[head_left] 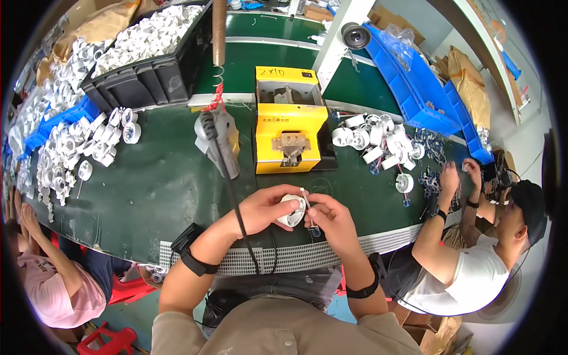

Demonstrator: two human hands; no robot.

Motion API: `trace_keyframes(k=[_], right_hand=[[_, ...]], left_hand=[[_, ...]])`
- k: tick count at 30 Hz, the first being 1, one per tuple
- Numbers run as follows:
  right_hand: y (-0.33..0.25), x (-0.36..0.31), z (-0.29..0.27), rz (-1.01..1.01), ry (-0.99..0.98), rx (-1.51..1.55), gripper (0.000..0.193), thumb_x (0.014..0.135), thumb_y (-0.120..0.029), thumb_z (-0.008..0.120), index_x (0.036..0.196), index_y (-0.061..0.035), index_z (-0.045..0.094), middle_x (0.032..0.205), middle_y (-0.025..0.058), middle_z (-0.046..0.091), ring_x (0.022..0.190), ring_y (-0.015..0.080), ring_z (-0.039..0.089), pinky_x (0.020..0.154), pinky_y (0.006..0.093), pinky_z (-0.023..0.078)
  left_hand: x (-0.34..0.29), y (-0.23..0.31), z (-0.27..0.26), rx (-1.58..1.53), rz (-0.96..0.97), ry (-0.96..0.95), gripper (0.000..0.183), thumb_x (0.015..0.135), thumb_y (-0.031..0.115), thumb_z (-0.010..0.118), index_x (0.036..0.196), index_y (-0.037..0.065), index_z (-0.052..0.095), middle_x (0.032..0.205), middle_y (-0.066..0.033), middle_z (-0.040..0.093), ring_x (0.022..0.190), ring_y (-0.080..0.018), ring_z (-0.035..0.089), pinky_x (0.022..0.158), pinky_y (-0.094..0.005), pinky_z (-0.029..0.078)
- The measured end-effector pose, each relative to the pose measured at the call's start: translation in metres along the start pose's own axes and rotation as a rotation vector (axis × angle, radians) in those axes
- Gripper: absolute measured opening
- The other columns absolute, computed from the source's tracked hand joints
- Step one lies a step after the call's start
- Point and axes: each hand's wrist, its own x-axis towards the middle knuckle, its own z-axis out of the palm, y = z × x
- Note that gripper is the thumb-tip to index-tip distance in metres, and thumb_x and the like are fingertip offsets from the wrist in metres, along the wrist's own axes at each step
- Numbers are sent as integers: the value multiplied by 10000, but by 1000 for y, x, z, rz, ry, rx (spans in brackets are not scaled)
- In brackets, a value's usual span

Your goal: Assembling components of LED light fixtures using an electric screwdriver on a factory assembly line.

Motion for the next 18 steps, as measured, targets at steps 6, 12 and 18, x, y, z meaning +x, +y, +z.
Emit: trace_keyframes(k=[6,12,18], right_hand=[[12,-3,-2,-73,176,113,136,884,-39,612,1005,23,611,811,38,608,752,103,554,702,243,446],[1,2,18,-632,378,-775,115,726,16,715,746,-31,611,673,47,574,718,196,532,680,299,430],[1,6,28,-776,394,-911,114,716,-17,738,770,-34,638,695,59,579,695,231,548,628,306,466]], left_hand=[[-1,4,2,-203,-22,70,397,970,256,523,1285,16,495,1150,-83,595,1026,-187,614,813,-374,571],[2,1,2,-348,-79,117,434,995,341,449,1255,-1,510,1052,-79,620,952,-192,643,775,-372,586],[6,-2,0,-390,-108,141,392,996,284,455,1256,-3,514,1070,-93,623,975,-205,638,835,-413,571]])
